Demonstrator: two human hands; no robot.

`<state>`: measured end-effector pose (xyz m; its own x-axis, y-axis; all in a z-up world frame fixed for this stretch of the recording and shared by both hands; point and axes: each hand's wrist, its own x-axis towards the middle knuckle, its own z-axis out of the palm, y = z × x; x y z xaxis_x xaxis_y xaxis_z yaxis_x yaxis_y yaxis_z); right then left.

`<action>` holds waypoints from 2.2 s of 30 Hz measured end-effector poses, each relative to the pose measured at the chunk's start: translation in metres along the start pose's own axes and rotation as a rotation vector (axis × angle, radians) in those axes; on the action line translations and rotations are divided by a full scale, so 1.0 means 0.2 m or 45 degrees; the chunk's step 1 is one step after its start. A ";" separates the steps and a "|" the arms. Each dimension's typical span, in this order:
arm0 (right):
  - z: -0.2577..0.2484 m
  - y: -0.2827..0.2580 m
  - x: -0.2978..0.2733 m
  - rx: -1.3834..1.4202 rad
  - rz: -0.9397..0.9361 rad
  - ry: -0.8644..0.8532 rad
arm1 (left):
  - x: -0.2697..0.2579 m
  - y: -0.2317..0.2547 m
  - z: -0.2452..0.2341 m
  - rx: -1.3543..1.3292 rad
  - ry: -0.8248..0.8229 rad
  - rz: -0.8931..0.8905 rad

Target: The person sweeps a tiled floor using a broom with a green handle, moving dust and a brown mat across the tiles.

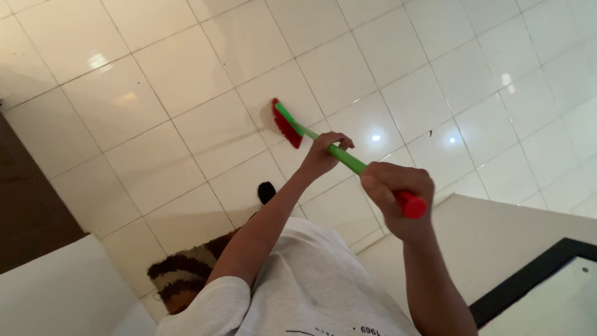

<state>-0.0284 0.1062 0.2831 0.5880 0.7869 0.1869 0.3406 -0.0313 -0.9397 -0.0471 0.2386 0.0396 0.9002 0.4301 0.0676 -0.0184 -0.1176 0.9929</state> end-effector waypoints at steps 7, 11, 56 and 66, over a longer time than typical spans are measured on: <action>-0.31 -0.03 0.07 0.393 -0.320 -0.013 | -0.10 0.29 -0.14 0.242 -0.079 0.165; -0.23 0.05 0.20 0.793 -0.193 -0.230 | -0.23 0.31 -0.25 0.381 -0.009 -0.236; -0.62 0.11 0.97 -0.080 -0.255 -0.773 | 0.82 0.18 0.13 -0.061 0.432 -0.025; -0.62 0.19 1.25 0.909 -0.264 -0.850 | 0.61 0.28 -0.22 0.376 0.603 -0.261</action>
<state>0.2230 0.2249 0.3295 -0.0407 0.9269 0.3732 -0.2601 0.3508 -0.8996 0.0429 0.3245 0.1078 0.5792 0.8150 -0.0187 0.3178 -0.2047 0.9258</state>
